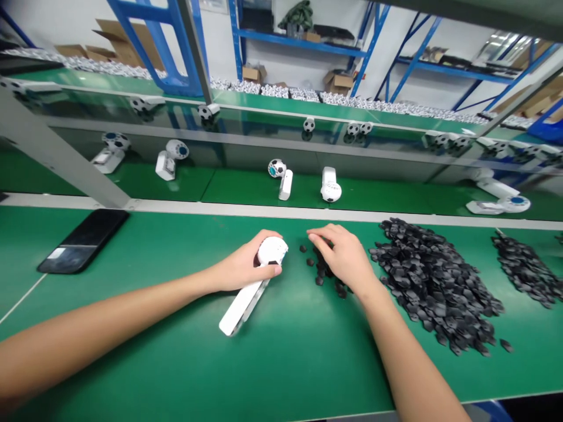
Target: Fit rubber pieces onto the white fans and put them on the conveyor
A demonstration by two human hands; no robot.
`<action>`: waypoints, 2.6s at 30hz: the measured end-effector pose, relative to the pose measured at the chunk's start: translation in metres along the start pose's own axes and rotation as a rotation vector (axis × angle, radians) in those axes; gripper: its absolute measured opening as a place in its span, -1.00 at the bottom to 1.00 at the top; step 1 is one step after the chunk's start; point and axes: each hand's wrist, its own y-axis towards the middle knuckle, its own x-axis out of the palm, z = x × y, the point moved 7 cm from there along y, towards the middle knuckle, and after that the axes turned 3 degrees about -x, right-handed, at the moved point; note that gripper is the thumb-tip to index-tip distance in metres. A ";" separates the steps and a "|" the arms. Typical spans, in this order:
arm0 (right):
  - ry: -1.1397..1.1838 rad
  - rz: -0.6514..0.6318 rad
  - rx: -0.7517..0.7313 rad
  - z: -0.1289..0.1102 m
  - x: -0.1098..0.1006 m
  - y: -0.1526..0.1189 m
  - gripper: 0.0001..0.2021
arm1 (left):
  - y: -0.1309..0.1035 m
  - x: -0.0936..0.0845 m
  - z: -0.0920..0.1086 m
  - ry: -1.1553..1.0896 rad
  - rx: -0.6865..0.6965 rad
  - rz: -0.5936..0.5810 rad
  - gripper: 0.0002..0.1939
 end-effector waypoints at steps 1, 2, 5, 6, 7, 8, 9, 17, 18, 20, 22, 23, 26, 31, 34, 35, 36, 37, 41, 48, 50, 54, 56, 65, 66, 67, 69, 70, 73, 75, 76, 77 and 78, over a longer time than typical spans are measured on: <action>-0.069 -0.038 -0.031 0.002 -0.002 -0.002 -0.76 | -0.001 -0.001 0.000 -0.015 -0.002 -0.002 -0.43; -0.116 -0.076 -0.053 0.003 -0.001 -0.004 -0.77 | -0.001 -0.002 -0.001 -0.027 -0.003 -0.004 -0.43; -0.176 -0.182 -0.095 0.003 0.011 -0.007 -0.76 | -0.001 -0.003 -0.001 -0.047 -0.009 -0.004 -0.41; -0.172 -0.218 -0.111 0.002 0.018 -0.007 -0.76 | -0.001 -0.003 -0.002 -0.059 -0.019 -0.002 -0.38; -0.160 -0.246 -0.126 0.001 0.024 -0.006 -0.76 | -0.001 -0.003 -0.003 -0.079 -0.033 0.001 -0.34; -0.142 -0.261 -0.139 0.000 0.029 -0.005 -0.77 | 0.000 -0.002 -0.004 -0.108 -0.050 0.006 -0.31; -0.120 -0.264 -0.149 -0.001 0.032 -0.003 -0.77 | 0.000 -0.002 -0.005 -0.144 -0.064 0.012 -0.30; 0.403 -0.169 0.058 -0.039 0.021 -0.010 -0.76 | -0.008 -0.002 0.006 -0.454 -0.070 0.142 -0.31; 0.504 -0.167 0.084 -0.047 0.019 -0.013 -0.77 | -0.011 -0.002 0.010 -0.496 -0.068 0.161 -0.30; 0.660 -0.144 0.114 -0.061 0.016 -0.020 -0.80 | -0.018 -0.002 0.020 -0.533 -0.048 0.175 -0.29; 0.754 -0.084 0.154 -0.068 0.012 -0.025 -0.81 | -0.025 -0.004 0.032 -0.461 0.007 0.199 -0.30; 0.787 -0.058 0.181 -0.069 0.011 -0.027 -0.82 | -0.028 -0.005 0.038 -0.386 0.042 0.214 -0.31; 0.829 -0.016 0.250 -0.068 0.012 -0.030 -0.82 | -0.036 -0.007 0.051 -0.123 0.107 0.249 -0.33; 0.689 -0.017 0.218 -0.071 0.017 -0.032 -0.79 | -0.039 -0.008 0.050 0.118 0.093 0.274 -0.30; 0.589 0.011 0.181 -0.076 0.016 -0.031 -0.77 | -0.037 -0.009 0.047 0.143 0.083 0.269 -0.19; 0.562 0.033 0.166 -0.078 0.015 -0.031 -0.77 | -0.036 -0.010 0.047 0.145 0.082 0.261 -0.13; 0.532 0.057 0.147 -0.080 0.013 -0.031 -0.78 | -0.036 -0.010 0.047 0.145 0.080 0.256 -0.08; 0.496 0.080 0.121 -0.083 0.011 -0.031 -0.78 | -0.035 -0.011 0.047 0.143 0.073 0.250 -0.05; 0.399 0.119 0.004 -0.092 0.008 -0.031 -0.76 | -0.030 -0.014 0.047 0.142 0.022 0.226 -0.08; 0.728 0.058 0.159 -0.080 0.021 -0.035 -0.45 | -0.028 -0.013 0.049 0.176 0.090 0.219 -0.22; 0.805 0.023 0.185 -0.081 0.023 -0.036 -0.49 | -0.029 -0.011 0.050 0.180 0.119 0.210 -0.24; 0.838 0.042 0.160 -0.076 0.018 -0.032 -0.52 | -0.030 -0.009 0.053 0.207 0.126 0.202 -0.28; 0.809 -0.019 0.138 -0.068 0.016 -0.026 -0.58 | -0.030 -0.010 0.055 0.209 0.098 0.175 -0.26; -0.046 -0.305 -0.046 -0.010 -0.001 -0.012 -0.83 | -0.039 -0.017 0.051 0.157 0.284 0.346 -0.27; -0.097 -0.351 -0.068 -0.008 0.001 -0.014 -0.84 | -0.039 -0.017 0.051 0.129 0.355 0.364 -0.26; -0.128 -0.382 -0.083 -0.006 0.003 -0.015 -0.84 | -0.039 -0.015 0.052 0.116 0.417 0.361 -0.25; -0.156 -0.411 -0.111 -0.004 0.006 -0.018 -0.84 | -0.037 -0.013 0.052 0.165 0.513 0.344 -0.24; -0.168 -0.415 -0.129 -0.005 0.007 -0.018 -0.84 | -0.036 -0.013 0.052 0.226 0.546 0.352 -0.22; -0.177 -0.385 -0.184 -0.012 0.007 -0.016 -0.85 | -0.035 -0.013 0.046 0.479 0.560 0.402 -0.19; -0.114 -0.334 -0.163 -0.018 0.004 -0.014 -0.85 | -0.034 -0.012 0.039 0.588 0.522 0.395 -0.16; -0.052 -0.305 -0.123 -0.021 0.001 -0.014 -0.86 | -0.034 -0.012 0.036 0.606 0.503 0.392 -0.16; 0.031 -0.281 -0.071 -0.024 -0.001 -0.014 -0.85 | -0.035 -0.012 0.034 0.605 0.497 0.400 -0.16; 0.129 -0.262 -0.018 -0.028 -0.002 -0.016 -0.85 | -0.036 -0.012 0.033 0.593 0.499 0.421 -0.17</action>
